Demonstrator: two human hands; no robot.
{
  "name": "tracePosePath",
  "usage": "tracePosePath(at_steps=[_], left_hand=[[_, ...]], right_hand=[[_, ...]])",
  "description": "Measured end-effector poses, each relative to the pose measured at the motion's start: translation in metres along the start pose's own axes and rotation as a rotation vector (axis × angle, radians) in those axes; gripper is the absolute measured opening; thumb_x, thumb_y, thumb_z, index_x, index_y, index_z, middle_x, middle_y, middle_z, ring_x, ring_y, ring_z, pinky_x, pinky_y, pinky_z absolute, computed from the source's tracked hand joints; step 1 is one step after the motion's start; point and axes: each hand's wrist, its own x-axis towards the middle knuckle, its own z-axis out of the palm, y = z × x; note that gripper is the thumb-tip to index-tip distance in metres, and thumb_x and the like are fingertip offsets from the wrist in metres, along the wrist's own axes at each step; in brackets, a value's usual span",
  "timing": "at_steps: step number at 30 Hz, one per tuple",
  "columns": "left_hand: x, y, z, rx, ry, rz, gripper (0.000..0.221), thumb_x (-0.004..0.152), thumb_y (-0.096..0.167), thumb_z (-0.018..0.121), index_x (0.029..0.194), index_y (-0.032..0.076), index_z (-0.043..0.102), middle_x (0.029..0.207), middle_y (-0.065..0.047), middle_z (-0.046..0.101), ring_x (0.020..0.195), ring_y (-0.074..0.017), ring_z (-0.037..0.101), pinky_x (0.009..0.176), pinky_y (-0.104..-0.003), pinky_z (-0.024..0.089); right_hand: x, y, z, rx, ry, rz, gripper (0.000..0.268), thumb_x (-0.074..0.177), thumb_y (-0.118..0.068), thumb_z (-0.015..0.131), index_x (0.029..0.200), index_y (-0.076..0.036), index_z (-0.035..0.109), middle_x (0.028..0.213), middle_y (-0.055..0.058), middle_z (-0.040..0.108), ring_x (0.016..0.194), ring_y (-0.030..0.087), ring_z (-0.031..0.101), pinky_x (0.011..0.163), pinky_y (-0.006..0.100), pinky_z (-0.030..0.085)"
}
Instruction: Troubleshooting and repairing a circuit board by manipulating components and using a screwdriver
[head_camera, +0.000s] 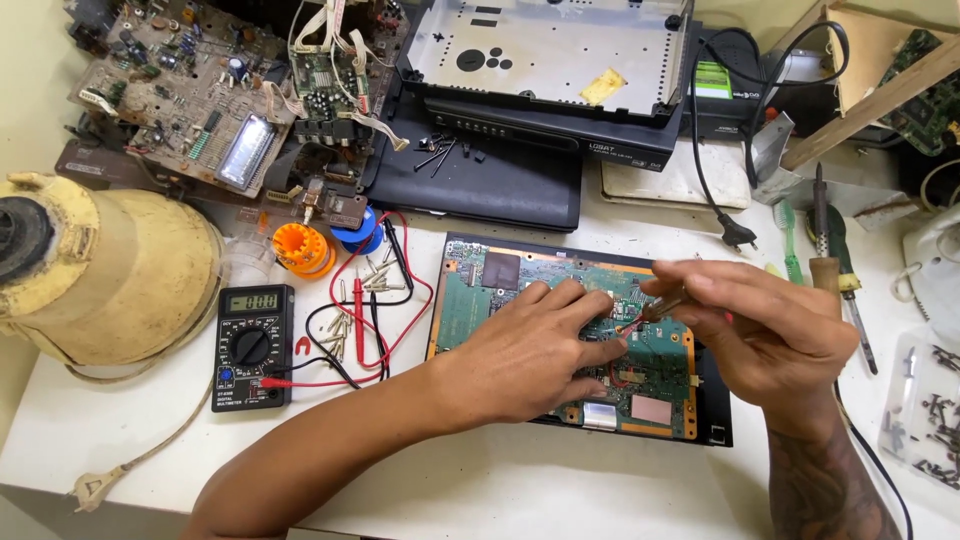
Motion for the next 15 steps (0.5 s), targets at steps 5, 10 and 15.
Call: tracePosePath(at_steps=[5,10,15], left_hand=[[0.0,0.0,0.0016,0.0,-0.008,-0.004,0.051,0.092,0.048,0.068,0.134,0.019,0.067,0.13,-0.011,0.052,0.118,-0.0329,0.046,0.09,-0.048,0.042],[0.0,-0.0004,0.0035,0.017,0.008,-0.004,0.05,0.092,0.048,0.069,0.133,0.02,0.067,0.13,-0.011,0.051,0.119,-0.0333,0.046,0.089,-0.047,0.042],[-0.0002,0.0,0.0027,0.009,0.003,-0.005,0.049,0.091,0.048,0.069,0.131,0.019,0.068,0.131,-0.011,0.052,0.118,-0.0326,0.046,0.089,-0.047,0.042]], right_hand=[[-0.0017,0.004,-0.0024,-0.012,0.016,-0.01,0.021,0.091,0.005,0.068,0.112,0.006,0.062,0.105,0.032,0.07,0.094,0.036,0.079,0.082,0.039,0.075],[-0.0037,0.0047,-0.0045,-0.039,0.017,-0.004,0.026,0.088,0.004,0.074,0.111,0.0,0.063,0.099,0.027,0.072,0.094,0.033,0.08,0.081,0.033,0.073],[-0.004,0.0045,-0.0034,-0.03,0.043,0.015,0.029,0.085,0.007,0.077,0.109,-0.001,0.064,0.098,0.026,0.072,0.094,0.033,0.079,0.08,0.033,0.073]])
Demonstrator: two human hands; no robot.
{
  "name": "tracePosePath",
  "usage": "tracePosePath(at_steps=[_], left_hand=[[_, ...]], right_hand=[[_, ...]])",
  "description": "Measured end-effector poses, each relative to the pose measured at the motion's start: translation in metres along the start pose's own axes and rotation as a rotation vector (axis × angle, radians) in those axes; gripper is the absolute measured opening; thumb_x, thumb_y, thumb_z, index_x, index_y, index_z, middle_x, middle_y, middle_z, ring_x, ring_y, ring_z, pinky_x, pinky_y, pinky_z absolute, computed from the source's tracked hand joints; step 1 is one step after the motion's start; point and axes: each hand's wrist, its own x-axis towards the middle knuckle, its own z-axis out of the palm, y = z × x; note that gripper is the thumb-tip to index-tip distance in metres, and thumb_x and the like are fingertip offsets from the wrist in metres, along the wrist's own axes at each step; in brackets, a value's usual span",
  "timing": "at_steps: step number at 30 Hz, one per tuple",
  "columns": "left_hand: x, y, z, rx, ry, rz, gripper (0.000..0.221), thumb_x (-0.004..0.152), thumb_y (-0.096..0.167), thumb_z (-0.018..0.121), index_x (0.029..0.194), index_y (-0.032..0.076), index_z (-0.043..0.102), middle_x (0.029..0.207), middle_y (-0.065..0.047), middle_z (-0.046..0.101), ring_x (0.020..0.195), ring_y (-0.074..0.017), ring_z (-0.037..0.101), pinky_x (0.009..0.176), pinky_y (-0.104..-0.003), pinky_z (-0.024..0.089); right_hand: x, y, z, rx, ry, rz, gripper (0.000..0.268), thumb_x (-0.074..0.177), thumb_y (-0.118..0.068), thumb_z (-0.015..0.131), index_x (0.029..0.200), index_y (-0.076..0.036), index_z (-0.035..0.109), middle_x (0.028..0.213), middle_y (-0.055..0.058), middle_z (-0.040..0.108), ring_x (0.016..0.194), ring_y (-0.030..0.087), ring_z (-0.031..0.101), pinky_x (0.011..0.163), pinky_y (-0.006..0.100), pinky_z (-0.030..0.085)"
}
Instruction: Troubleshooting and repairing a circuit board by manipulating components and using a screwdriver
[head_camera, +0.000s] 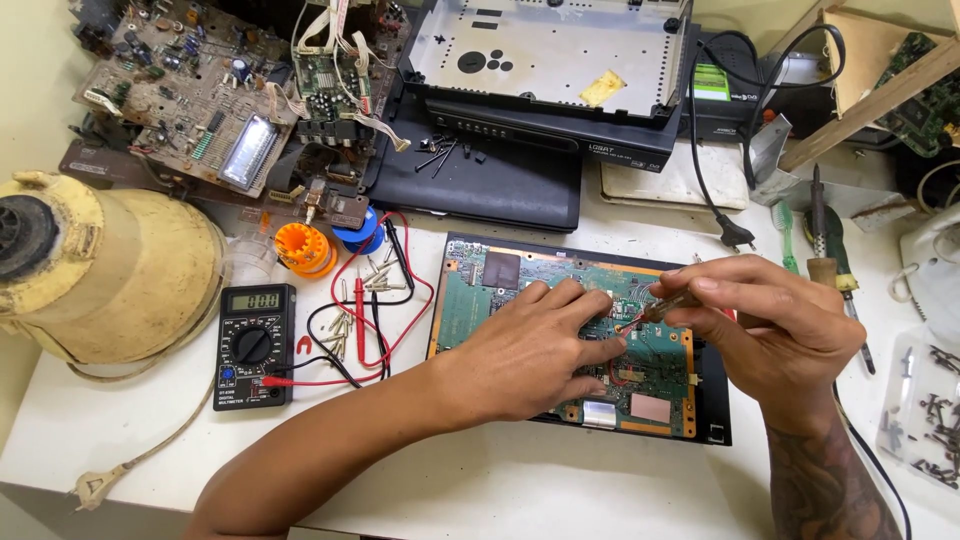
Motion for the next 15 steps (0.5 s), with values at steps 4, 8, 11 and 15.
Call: tracePosePath(at_steps=[4,8,11,15], left_hand=[[-0.001,-0.001,-0.003,-0.011,-0.009,0.004,0.05,0.091,0.048,0.07,0.131,0.018,0.066,0.13,-0.011,0.051,0.116,-0.0322,0.047,0.088,-0.047,0.042],[-0.003,-0.004,-0.01,-0.028,0.013,0.003,0.062,0.089,0.047,0.073,0.141,0.018,0.059,0.134,-0.014,0.052,0.117,-0.0347,0.05,0.089,-0.049,0.043],[-0.006,-0.009,-0.031,-0.061,-0.015,-0.016,0.064,0.09,0.045,0.072,0.144,0.016,0.055,0.137,-0.016,0.051,0.123,-0.0365,0.049,0.097,-0.055,0.04],[-0.016,-0.023,-0.068,-0.124,-0.005,-0.154,0.066,0.091,0.041,0.073,0.148,0.016,0.051,0.149,-0.019,0.051,0.131,-0.0357,0.049,0.108,-0.054,0.039]], right_hand=[[0.0,0.011,0.004,-0.014,0.008,-0.04,0.03,0.085,0.008,0.077,0.11,0.002,0.063,0.099,0.028,0.071,0.092,0.034,0.078,0.08,0.035,0.072],[-0.007,0.019,0.012,0.122,-0.067,-0.042,0.049,0.093,0.008,0.069,0.138,0.0,0.05,0.119,0.028,0.07,0.103,0.032,0.079,0.086,0.033,0.074],[0.003,0.015,0.01,0.132,-0.003,0.011,0.031,0.096,0.009,0.062,0.125,0.005,0.052,0.11,0.026,0.07,0.089,0.029,0.079,0.078,0.033,0.073],[0.0,0.027,-0.021,-0.056,0.203,0.03,0.063,0.103,0.025,0.06,0.157,0.009,0.032,0.115,0.036,0.064,0.087,0.034,0.07,0.075,0.04,0.066]])
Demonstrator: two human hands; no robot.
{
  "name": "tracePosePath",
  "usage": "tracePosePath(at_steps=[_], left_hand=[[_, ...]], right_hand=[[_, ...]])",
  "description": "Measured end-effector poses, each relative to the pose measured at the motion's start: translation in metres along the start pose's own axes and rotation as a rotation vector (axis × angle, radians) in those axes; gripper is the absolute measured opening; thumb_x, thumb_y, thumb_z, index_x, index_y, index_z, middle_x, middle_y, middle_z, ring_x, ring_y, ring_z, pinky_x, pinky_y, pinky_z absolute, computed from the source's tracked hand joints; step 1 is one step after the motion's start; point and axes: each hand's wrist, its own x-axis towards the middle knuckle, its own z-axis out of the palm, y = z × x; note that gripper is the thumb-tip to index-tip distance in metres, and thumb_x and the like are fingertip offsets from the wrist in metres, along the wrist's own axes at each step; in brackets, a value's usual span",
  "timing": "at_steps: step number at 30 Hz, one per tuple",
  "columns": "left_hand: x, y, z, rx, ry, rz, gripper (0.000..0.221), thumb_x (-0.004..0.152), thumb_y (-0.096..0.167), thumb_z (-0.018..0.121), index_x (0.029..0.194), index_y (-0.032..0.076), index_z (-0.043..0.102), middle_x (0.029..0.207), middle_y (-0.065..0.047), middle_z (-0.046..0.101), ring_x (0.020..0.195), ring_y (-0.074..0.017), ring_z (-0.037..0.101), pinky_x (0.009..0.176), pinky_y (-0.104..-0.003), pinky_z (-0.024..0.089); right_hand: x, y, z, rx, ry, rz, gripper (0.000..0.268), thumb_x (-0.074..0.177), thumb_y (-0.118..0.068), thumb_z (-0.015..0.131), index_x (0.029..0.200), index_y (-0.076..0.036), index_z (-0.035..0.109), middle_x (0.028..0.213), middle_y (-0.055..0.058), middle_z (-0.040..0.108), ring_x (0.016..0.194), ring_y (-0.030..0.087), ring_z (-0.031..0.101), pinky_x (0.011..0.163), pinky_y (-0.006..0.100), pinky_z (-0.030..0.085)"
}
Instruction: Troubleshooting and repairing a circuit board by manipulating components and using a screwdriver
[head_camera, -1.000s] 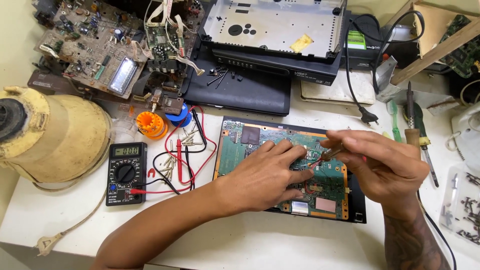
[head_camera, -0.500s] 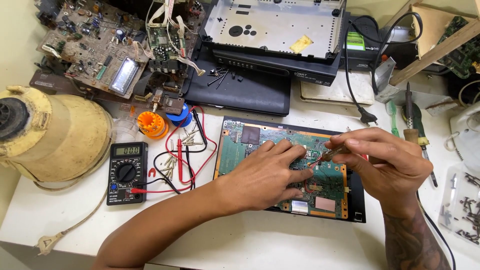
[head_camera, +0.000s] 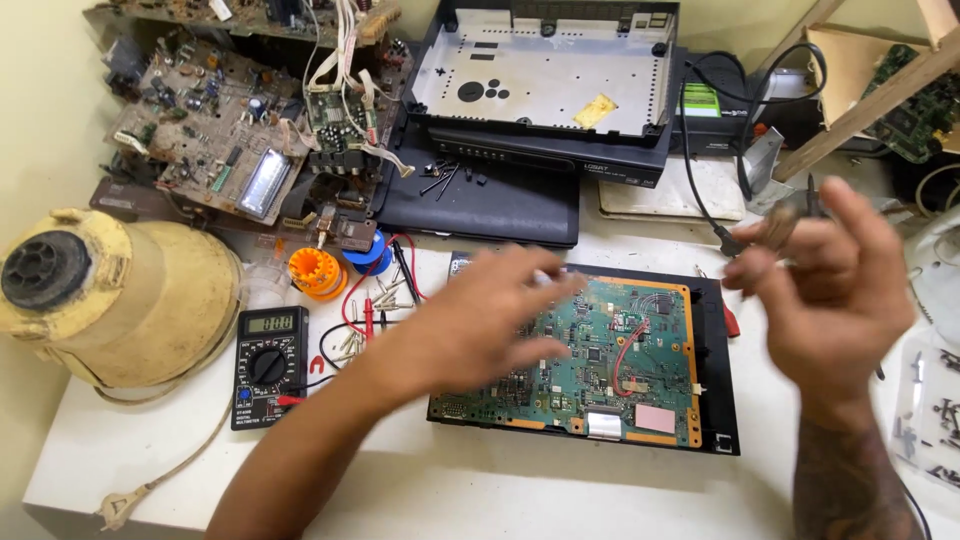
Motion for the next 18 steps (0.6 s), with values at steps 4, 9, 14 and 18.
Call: tracePosePath(at_steps=[4,9,14,18], left_hand=[[-0.01,-0.022,-0.041,-0.06,-0.029,-0.259,0.063,0.09,0.042,0.072,0.147,0.021,0.055,0.144,-0.011,0.055,0.129,-0.0326,0.049,0.108,-0.055,0.041],[-0.026,-0.08,-0.05,-0.085,-0.056,-0.567,0.063,0.093,0.04,0.069,0.144,0.008,0.053,0.141,-0.013,0.062,0.12,-0.0286,0.065,0.103,-0.044,0.048],[-0.021,-0.105,-0.047,-0.157,-0.107,-0.708,0.03,0.095,0.035,0.068,0.115,0.012,0.068,0.103,-0.005,0.077,0.093,-0.0194,0.07,0.083,-0.037,0.052],[-0.02,-0.118,-0.04,-0.239,-0.085,-0.732,0.032,0.094,0.035,0.07,0.115,0.011,0.068,0.105,-0.003,0.076,0.095,-0.0167,0.07,0.085,-0.034,0.053]], right_hand=[[0.025,-0.01,-0.021,-0.296,-0.034,0.314,0.046,0.106,0.012,0.073,0.149,0.014,0.057,0.104,0.024,0.06,0.081,0.03,0.068,0.07,0.037,0.061],[0.044,0.005,-0.037,-0.746,-0.657,1.191,0.041,0.103,-0.025,0.063,0.144,-0.021,0.062,0.116,0.017,0.08,0.082,0.034,0.076,0.077,0.047,0.059],[0.03,0.043,-0.042,-0.7,-0.782,1.245,0.037,0.102,-0.02,0.068,0.138,-0.022,0.07,0.084,0.016,0.085,0.072,0.026,0.07,0.073,0.039,0.052],[0.038,0.031,-0.04,-0.707,-0.747,1.294,0.04,0.104,-0.017,0.065,0.143,-0.026,0.068,0.114,0.013,0.085,0.086,0.027,0.075,0.073,0.038,0.053]])
